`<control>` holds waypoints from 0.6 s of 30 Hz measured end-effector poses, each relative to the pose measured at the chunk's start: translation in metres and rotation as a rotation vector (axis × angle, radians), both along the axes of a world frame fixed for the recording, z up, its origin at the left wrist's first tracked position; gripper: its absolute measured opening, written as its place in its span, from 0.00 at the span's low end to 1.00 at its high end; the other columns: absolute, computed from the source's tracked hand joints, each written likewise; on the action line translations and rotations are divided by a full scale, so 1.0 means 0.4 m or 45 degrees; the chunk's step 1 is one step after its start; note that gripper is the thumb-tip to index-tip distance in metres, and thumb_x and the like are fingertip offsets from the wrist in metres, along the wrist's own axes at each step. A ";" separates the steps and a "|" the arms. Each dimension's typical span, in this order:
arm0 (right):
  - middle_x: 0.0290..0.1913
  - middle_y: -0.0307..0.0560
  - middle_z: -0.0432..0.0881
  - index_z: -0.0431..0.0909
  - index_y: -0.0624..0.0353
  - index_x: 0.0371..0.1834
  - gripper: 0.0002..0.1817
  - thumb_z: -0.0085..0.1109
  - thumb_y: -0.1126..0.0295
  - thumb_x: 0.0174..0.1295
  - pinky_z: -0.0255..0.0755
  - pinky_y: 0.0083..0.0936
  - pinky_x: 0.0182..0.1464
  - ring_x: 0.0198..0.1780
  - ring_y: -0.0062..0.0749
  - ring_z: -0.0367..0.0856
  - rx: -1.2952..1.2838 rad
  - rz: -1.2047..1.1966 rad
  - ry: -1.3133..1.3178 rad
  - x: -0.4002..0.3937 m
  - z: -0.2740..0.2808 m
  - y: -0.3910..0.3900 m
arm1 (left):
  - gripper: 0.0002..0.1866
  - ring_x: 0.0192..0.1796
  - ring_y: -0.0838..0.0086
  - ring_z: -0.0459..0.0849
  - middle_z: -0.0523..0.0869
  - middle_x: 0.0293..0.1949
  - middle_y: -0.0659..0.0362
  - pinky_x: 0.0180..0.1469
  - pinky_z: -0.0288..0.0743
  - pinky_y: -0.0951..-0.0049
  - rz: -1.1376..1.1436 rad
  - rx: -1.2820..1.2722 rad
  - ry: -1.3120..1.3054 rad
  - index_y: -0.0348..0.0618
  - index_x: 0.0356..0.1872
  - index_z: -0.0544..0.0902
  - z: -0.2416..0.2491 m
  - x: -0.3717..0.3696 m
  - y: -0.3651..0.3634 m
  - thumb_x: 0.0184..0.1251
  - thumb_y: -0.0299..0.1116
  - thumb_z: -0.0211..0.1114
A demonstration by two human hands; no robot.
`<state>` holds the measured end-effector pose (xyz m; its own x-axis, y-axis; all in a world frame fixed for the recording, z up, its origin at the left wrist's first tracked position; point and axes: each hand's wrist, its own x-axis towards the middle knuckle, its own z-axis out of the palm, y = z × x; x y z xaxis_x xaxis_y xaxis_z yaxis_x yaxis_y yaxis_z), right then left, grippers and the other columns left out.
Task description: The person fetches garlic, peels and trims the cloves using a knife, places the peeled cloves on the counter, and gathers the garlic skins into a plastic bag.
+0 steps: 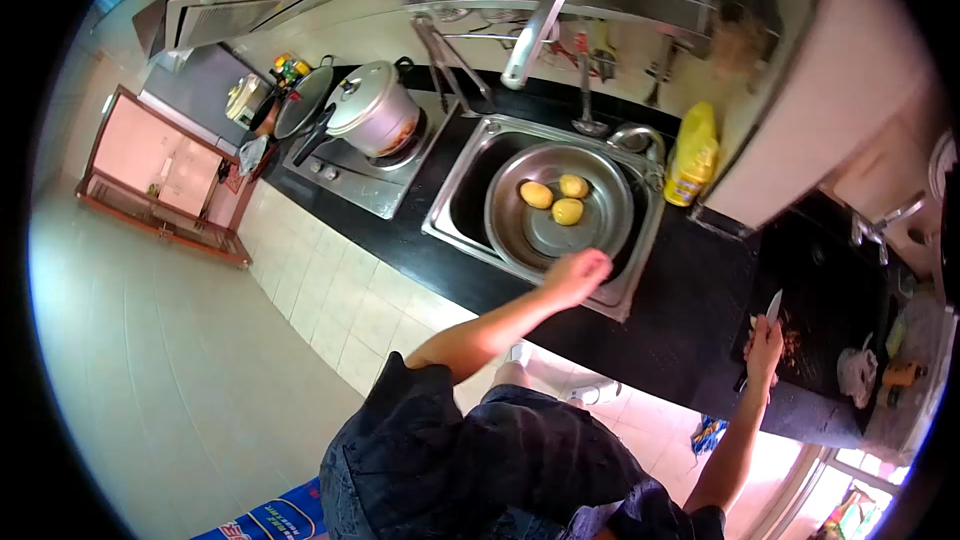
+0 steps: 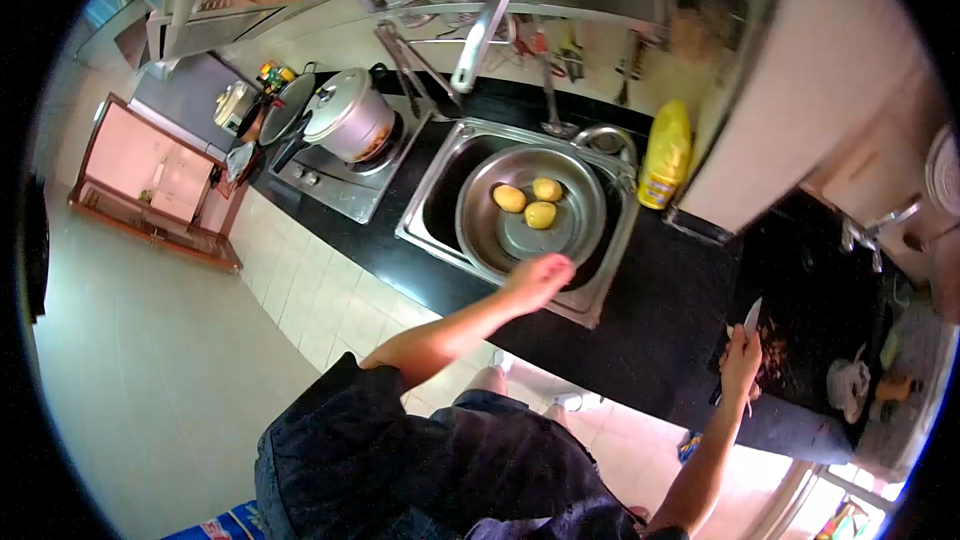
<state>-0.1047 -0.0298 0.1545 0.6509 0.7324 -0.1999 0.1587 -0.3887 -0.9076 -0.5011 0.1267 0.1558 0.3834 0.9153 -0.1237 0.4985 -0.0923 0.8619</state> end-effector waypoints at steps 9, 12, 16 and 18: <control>0.18 0.29 0.65 0.69 0.51 0.32 0.14 0.55 0.58 0.74 0.55 0.16 0.14 0.15 0.12 0.62 -0.053 -0.029 -0.093 -0.235 -0.003 0.094 | 0.20 0.41 0.44 0.86 0.86 0.32 0.42 0.44 0.78 0.49 0.991 0.253 0.920 0.38 0.33 0.84 -0.184 -1.176 0.342 0.71 0.46 0.57; 0.18 0.28 0.65 0.69 0.51 0.32 0.14 0.55 0.58 0.74 0.54 0.16 0.14 0.15 0.12 0.62 -0.070 -0.021 -0.076 -0.311 -0.005 0.125 | 0.19 0.47 0.45 0.85 0.86 0.41 0.42 0.49 0.78 0.49 1.290 0.169 0.976 0.39 0.39 0.82 -0.159 -1.406 0.437 0.70 0.47 0.58; 0.17 0.29 0.64 0.71 0.52 0.33 0.12 0.56 0.60 0.73 0.54 0.16 0.14 0.15 0.12 0.61 -0.109 0.017 -0.195 -0.380 -0.038 0.160 | 0.24 0.52 0.43 0.83 0.81 0.52 0.39 0.52 0.78 0.48 1.459 0.095 1.089 0.40 0.53 0.76 -0.099 -1.537 0.560 0.69 0.51 0.59; 0.16 0.28 0.64 0.71 0.51 0.32 0.12 0.54 0.60 0.74 0.54 0.17 0.12 0.13 0.12 0.60 -0.143 0.085 -0.300 -0.418 -0.029 0.187 | 0.31 0.53 0.44 0.84 0.81 0.53 0.39 0.54 0.77 0.47 1.476 0.074 1.150 0.41 0.58 0.74 -0.121 -1.606 0.625 0.68 0.58 0.56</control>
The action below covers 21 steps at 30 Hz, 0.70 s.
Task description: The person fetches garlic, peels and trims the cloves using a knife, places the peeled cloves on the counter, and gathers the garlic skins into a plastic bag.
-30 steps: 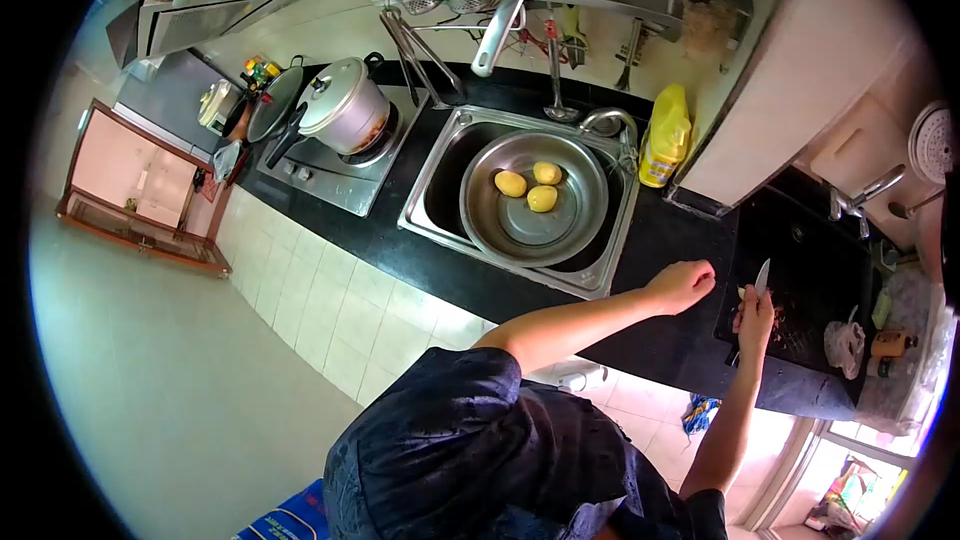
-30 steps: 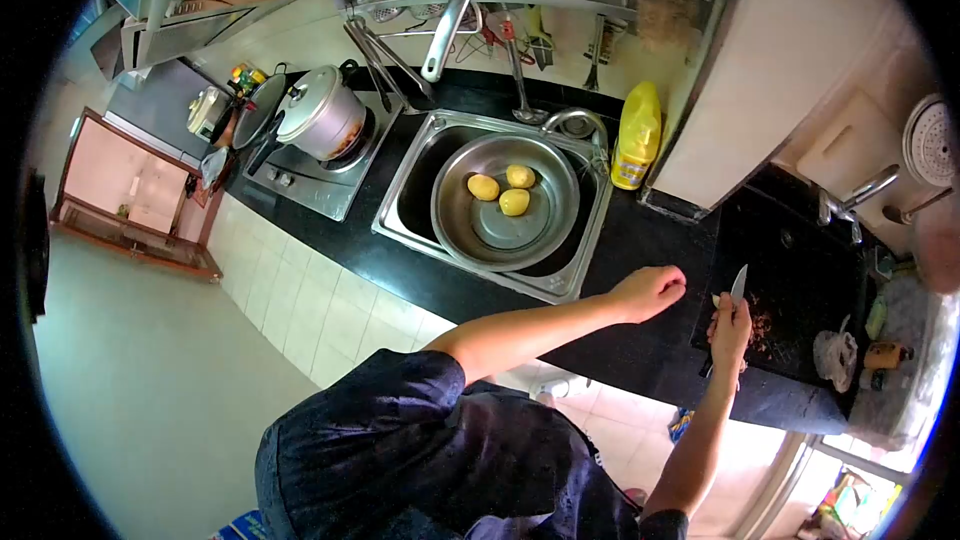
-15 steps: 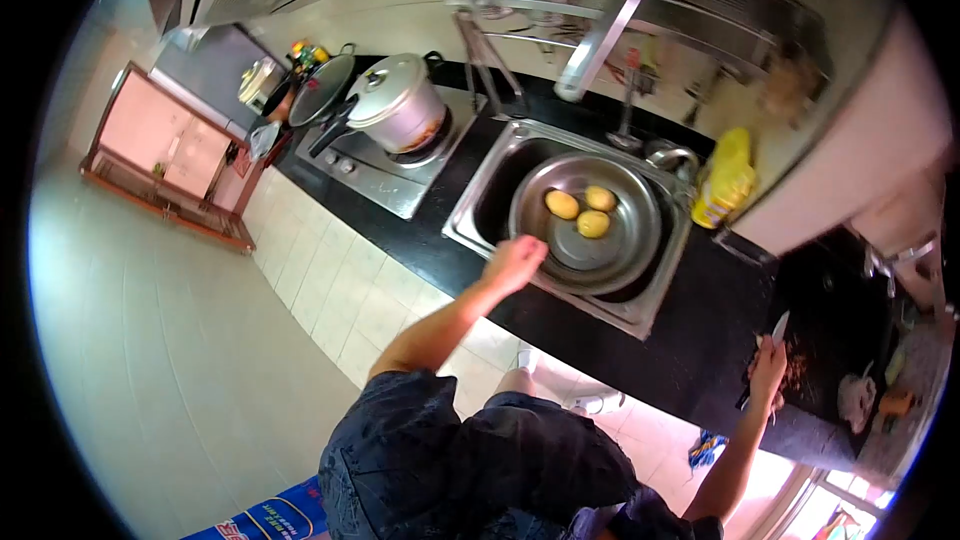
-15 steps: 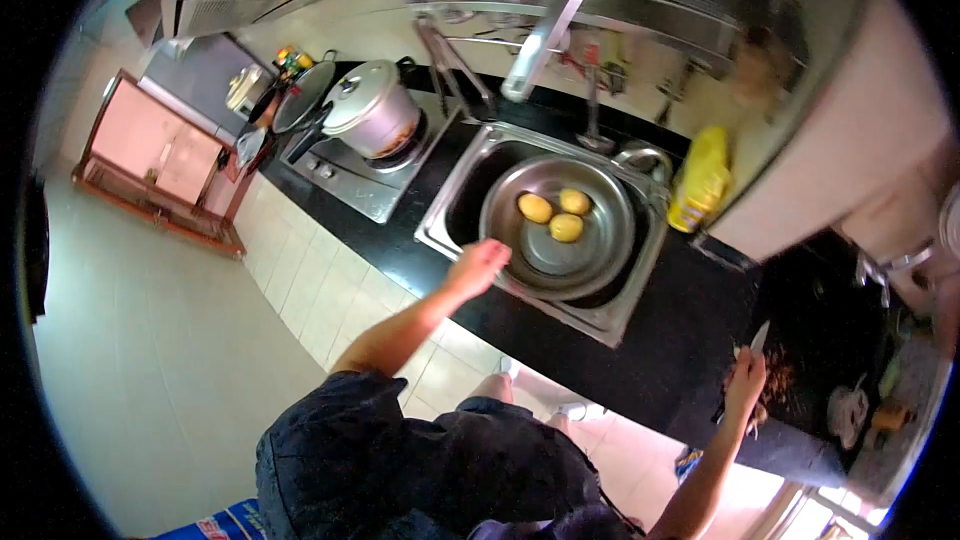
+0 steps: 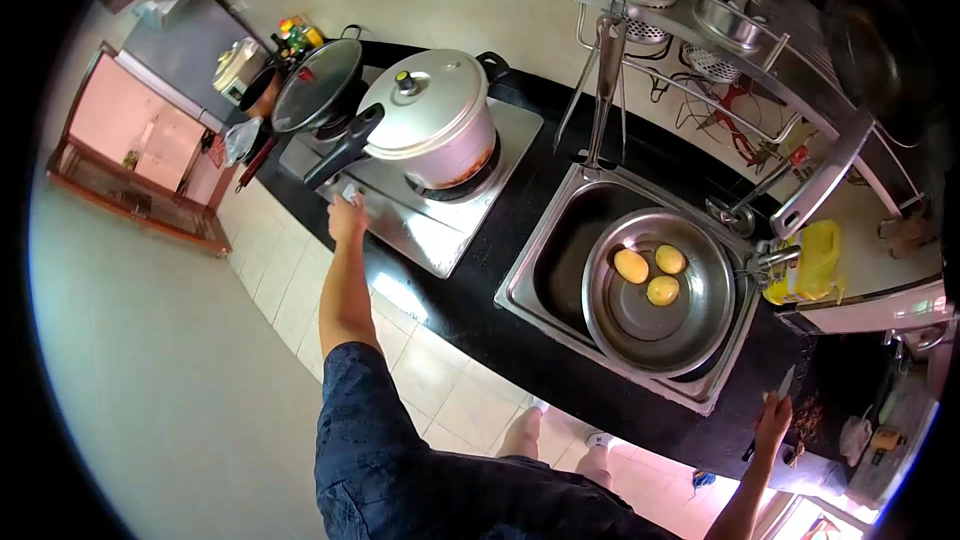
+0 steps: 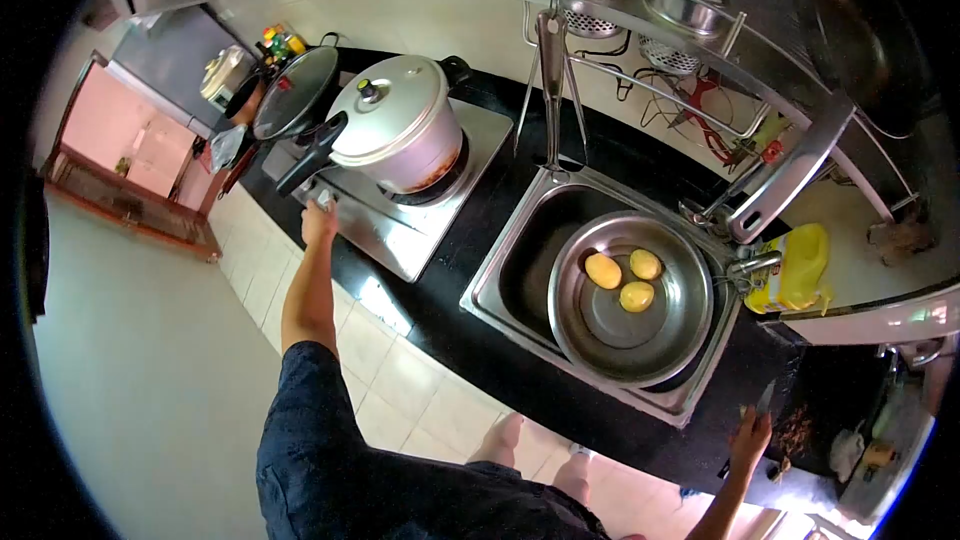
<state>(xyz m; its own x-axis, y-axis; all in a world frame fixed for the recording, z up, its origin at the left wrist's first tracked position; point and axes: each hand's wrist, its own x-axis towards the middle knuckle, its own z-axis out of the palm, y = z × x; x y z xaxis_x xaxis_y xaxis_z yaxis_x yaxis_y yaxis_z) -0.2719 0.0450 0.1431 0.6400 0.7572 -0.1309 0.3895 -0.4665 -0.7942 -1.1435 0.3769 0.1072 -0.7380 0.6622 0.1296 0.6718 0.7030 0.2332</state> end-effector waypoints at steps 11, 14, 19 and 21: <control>0.15 0.30 0.64 0.69 0.52 0.28 0.16 0.55 0.59 0.74 0.54 0.20 0.14 0.13 0.14 0.61 -0.008 0.107 -0.383 0.005 -0.094 0.009 | 0.30 0.51 0.49 0.86 0.88 0.47 0.46 0.53 0.78 0.51 -0.029 -0.100 0.023 0.41 0.44 0.83 0.015 -0.055 0.048 0.63 0.61 0.60; 0.20 0.37 0.65 0.69 0.61 0.29 0.17 0.56 0.60 0.72 0.57 0.28 0.24 0.23 0.21 0.63 -0.206 -0.007 -0.240 -0.036 -0.040 0.020 | 0.29 0.51 0.50 0.86 0.88 0.46 0.47 0.53 0.79 0.51 0.016 -0.094 0.025 0.41 0.44 0.85 -0.019 -0.097 0.060 0.63 0.60 0.61; 0.21 0.38 0.66 0.69 0.62 0.29 0.17 0.57 0.61 0.71 0.58 0.29 0.26 0.25 0.22 0.63 -0.204 -0.020 -0.233 -0.065 -0.027 0.029 | 0.27 0.51 0.50 0.86 0.88 0.46 0.45 0.52 0.79 0.51 -0.021 -0.095 0.015 0.40 0.44 0.85 -0.028 -0.117 0.098 0.63 0.58 0.62; 0.21 0.37 0.66 0.70 0.63 0.29 0.17 0.57 0.62 0.70 0.58 0.29 0.26 0.25 0.21 0.62 -0.168 -0.008 -0.234 -0.056 -0.038 0.013 | 0.23 0.50 0.47 0.85 0.87 0.45 0.41 0.51 0.79 0.51 -0.250 -0.139 -0.009 0.39 0.42 0.84 -0.034 -0.139 0.102 0.66 0.52 0.61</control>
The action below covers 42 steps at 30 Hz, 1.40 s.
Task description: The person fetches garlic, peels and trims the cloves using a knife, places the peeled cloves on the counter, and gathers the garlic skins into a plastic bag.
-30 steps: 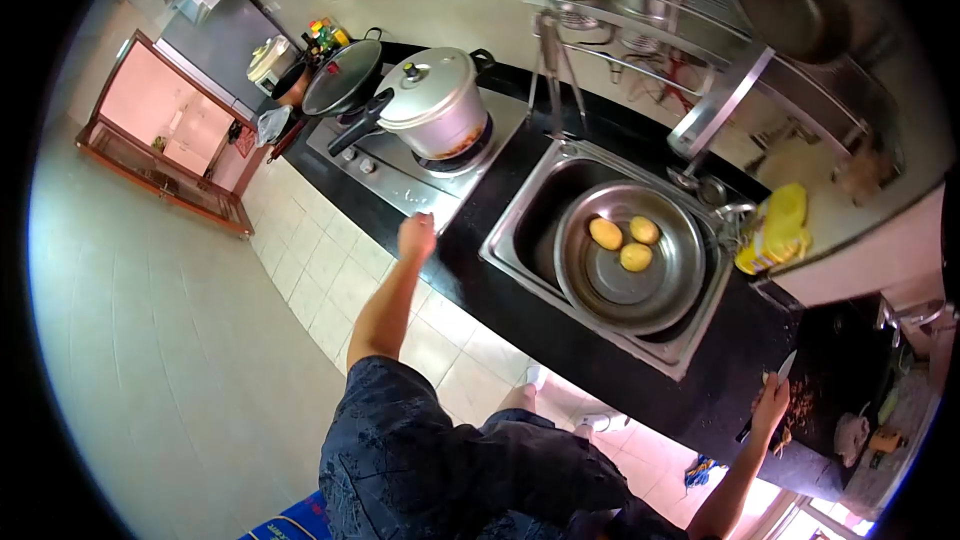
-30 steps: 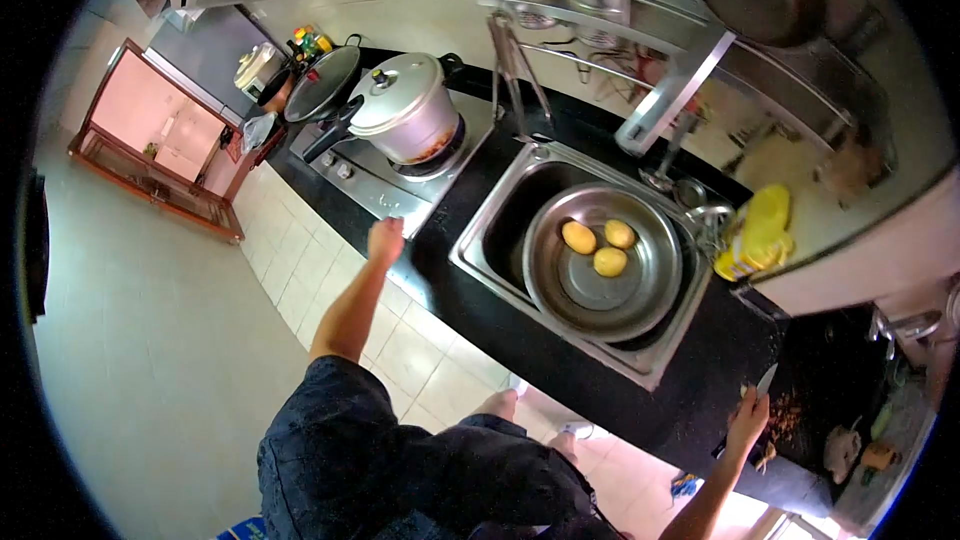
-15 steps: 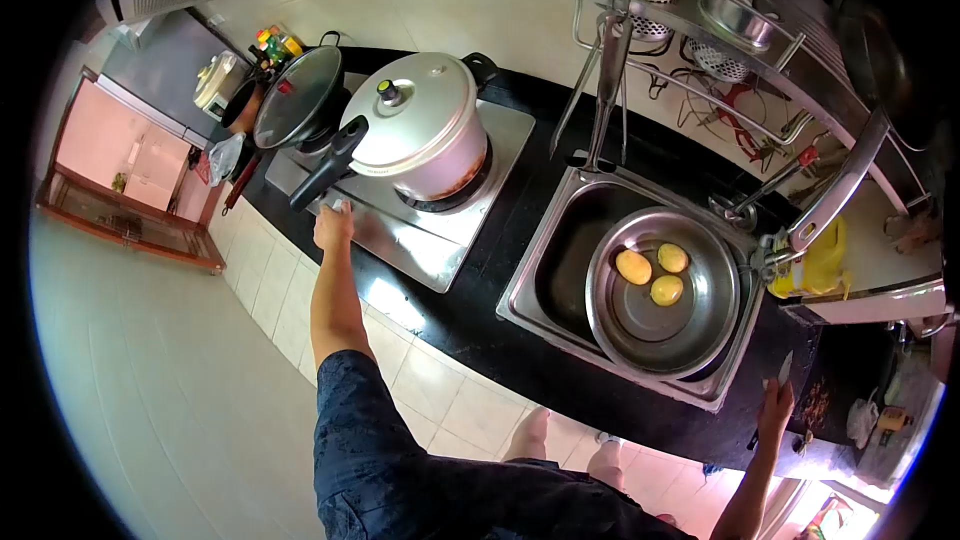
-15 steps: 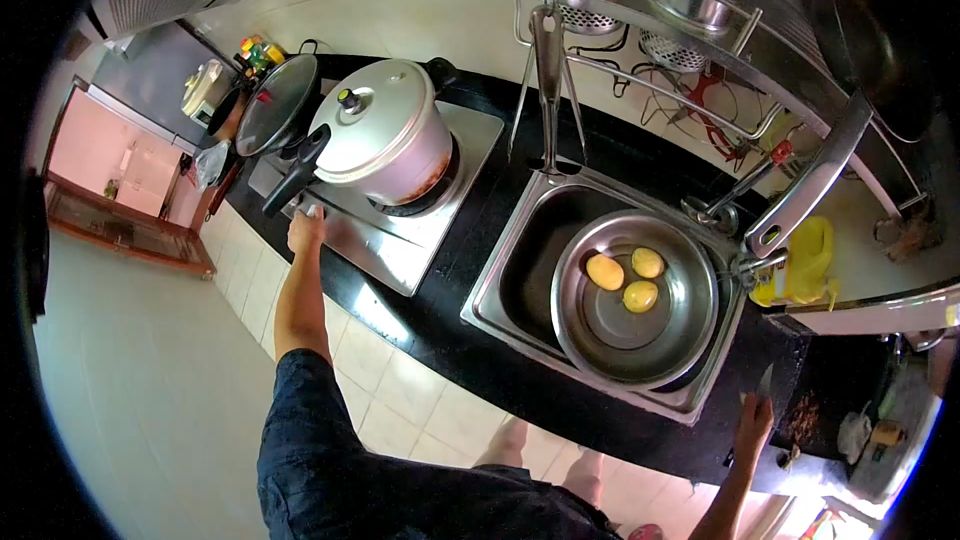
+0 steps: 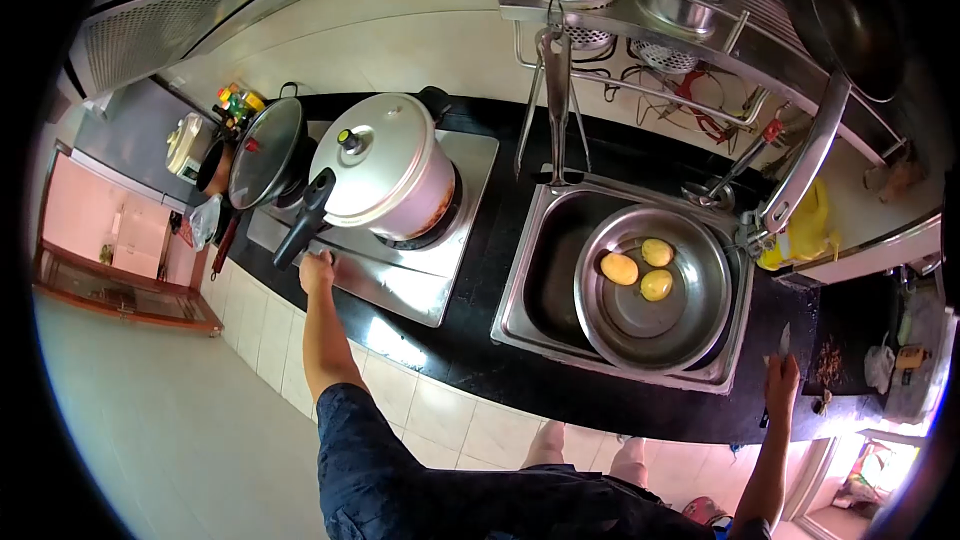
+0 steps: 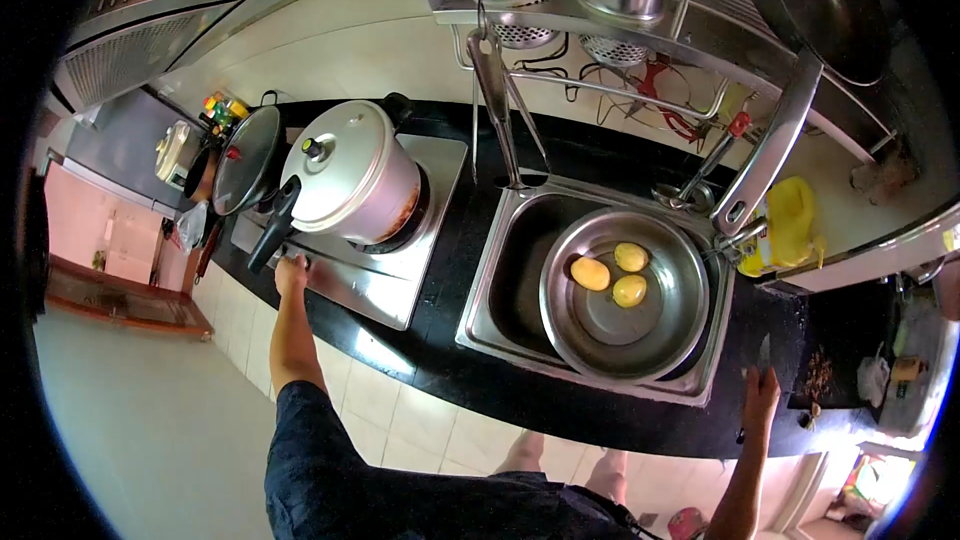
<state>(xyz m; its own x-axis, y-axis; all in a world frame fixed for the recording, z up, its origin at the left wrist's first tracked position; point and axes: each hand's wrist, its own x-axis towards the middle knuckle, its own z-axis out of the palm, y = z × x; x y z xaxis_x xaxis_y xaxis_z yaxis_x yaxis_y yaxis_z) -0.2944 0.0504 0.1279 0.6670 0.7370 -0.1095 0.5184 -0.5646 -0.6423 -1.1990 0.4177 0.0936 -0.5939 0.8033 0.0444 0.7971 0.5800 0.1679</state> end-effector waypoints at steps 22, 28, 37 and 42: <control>0.19 0.39 0.69 0.70 0.61 0.31 0.17 0.59 0.59 0.70 0.66 0.28 0.22 0.19 0.22 0.71 0.183 -0.259 0.142 -0.128 0.268 0.001 | 0.15 0.45 0.67 0.86 0.87 0.44 0.51 0.49 0.79 0.68 -1.413 0.057 -1.131 0.41 0.55 0.82 0.038 1.001 -0.429 0.73 0.35 0.62; 0.20 0.41 0.73 0.73 0.63 0.34 0.15 0.59 0.60 0.71 0.68 0.28 0.23 0.19 0.23 0.74 0.297 -0.164 0.133 -0.043 0.349 -0.074 | 0.20 0.39 0.76 0.82 0.84 0.48 0.57 0.41 0.78 0.75 -2.067 -0.135 -1.757 0.39 0.65 0.74 0.191 1.719 -0.583 0.77 0.35 0.57; 0.29 0.51 0.83 0.74 0.64 0.45 0.12 0.59 0.67 0.68 0.75 0.30 0.31 0.27 0.31 0.83 0.457 0.114 0.135 0.291 0.401 -0.242 | 0.19 0.41 0.79 0.81 0.81 0.50 0.56 0.42 0.78 0.78 -2.022 -0.547 -2.176 0.37 0.65 0.74 0.372 2.297 -0.831 0.78 0.29 0.54; 0.30 0.56 0.85 0.74 0.65 0.37 0.16 0.67 0.62 0.63 0.78 0.33 0.36 0.33 0.45 0.87 0.482 0.078 -0.036 0.545 0.369 -0.330 | 0.15 0.49 0.76 0.83 0.82 0.52 0.57 0.54 0.79 0.75 -1.759 -0.457 -2.355 0.32 0.59 0.79 0.347 2.515 -0.937 0.79 0.26 0.53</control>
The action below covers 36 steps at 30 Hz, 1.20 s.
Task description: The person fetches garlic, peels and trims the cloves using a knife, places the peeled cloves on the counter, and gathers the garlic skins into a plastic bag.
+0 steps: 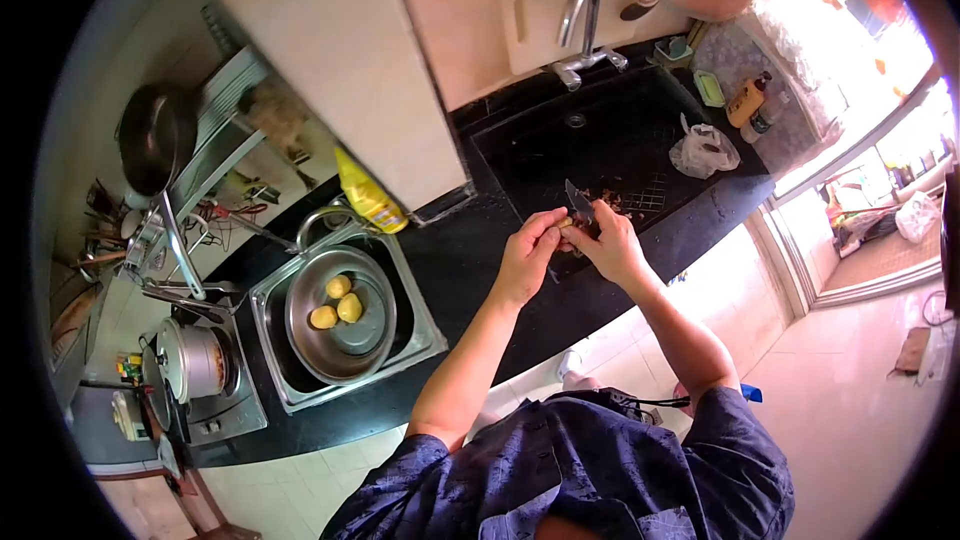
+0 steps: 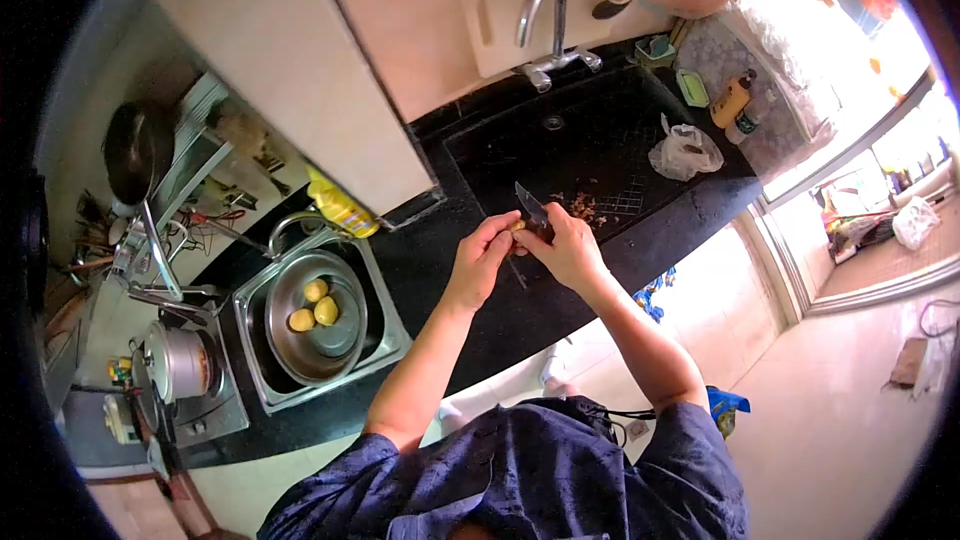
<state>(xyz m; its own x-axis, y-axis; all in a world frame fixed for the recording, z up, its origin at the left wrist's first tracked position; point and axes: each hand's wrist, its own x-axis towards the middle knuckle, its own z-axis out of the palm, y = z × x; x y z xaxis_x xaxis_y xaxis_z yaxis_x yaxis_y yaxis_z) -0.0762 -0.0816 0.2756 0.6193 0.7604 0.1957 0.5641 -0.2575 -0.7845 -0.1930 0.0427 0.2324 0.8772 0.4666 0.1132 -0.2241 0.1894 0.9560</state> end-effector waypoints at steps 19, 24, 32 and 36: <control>0.27 0.55 0.84 0.79 0.62 0.31 0.15 0.61 0.60 0.66 0.77 0.38 0.32 0.31 0.52 0.85 -0.024 0.192 0.008 0.260 -0.121 -0.129 | 0.11 0.49 0.73 0.83 0.80 0.50 0.55 0.53 0.78 0.76 0.164 0.219 0.141 0.27 0.51 0.80 -0.043 0.226 -0.158 0.77 0.26 0.56; 0.24 0.55 0.82 0.77 0.60 0.28 0.15 0.61 0.60 0.66 0.77 0.40 0.30 0.28 0.52 0.84 -0.013 0.174 -0.160 0.267 -0.140 -0.126 | 0.10 0.46 0.70 0.83 0.81 0.48 0.53 0.48 0.79 0.75 0.306 0.484 0.156 0.27 0.50 0.80 -0.058 0.230 -0.173 0.76 0.25 0.56; 0.19 0.54 0.79 0.76 0.59 0.25 0.15 0.63 0.61 0.64 0.76 0.39 0.26 0.23 0.51 0.82 0.002 0.248 -0.298 0.287 -0.149 -0.118 | 0.12 0.35 0.78 0.81 0.82 0.37 0.61 0.34 0.78 0.78 0.051 -0.415 0.265 0.38 0.49 0.81 -0.054 0.223 -0.147 0.80 0.34 0.52; 0.19 0.54 0.79 0.75 0.59 0.24 0.16 0.63 0.62 0.64 0.76 0.39 0.26 0.23 0.50 0.82 -0.006 0.254 -0.285 0.292 -0.165 -0.116 | 0.12 0.31 0.80 0.80 0.82 0.34 0.62 0.30 0.75 0.80 0.020 -0.526 0.254 0.42 0.51 0.79 -0.063 0.225 -0.142 0.79 0.37 0.52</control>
<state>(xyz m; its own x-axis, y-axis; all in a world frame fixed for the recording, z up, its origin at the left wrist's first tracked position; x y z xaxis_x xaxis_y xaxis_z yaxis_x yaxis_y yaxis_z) 0.0406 -0.1279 0.2097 0.3993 0.8641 0.3065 0.7628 -0.1276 -0.6340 -0.1032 -0.0142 0.2070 0.8555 0.4506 -0.2553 -0.0493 0.5615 0.8260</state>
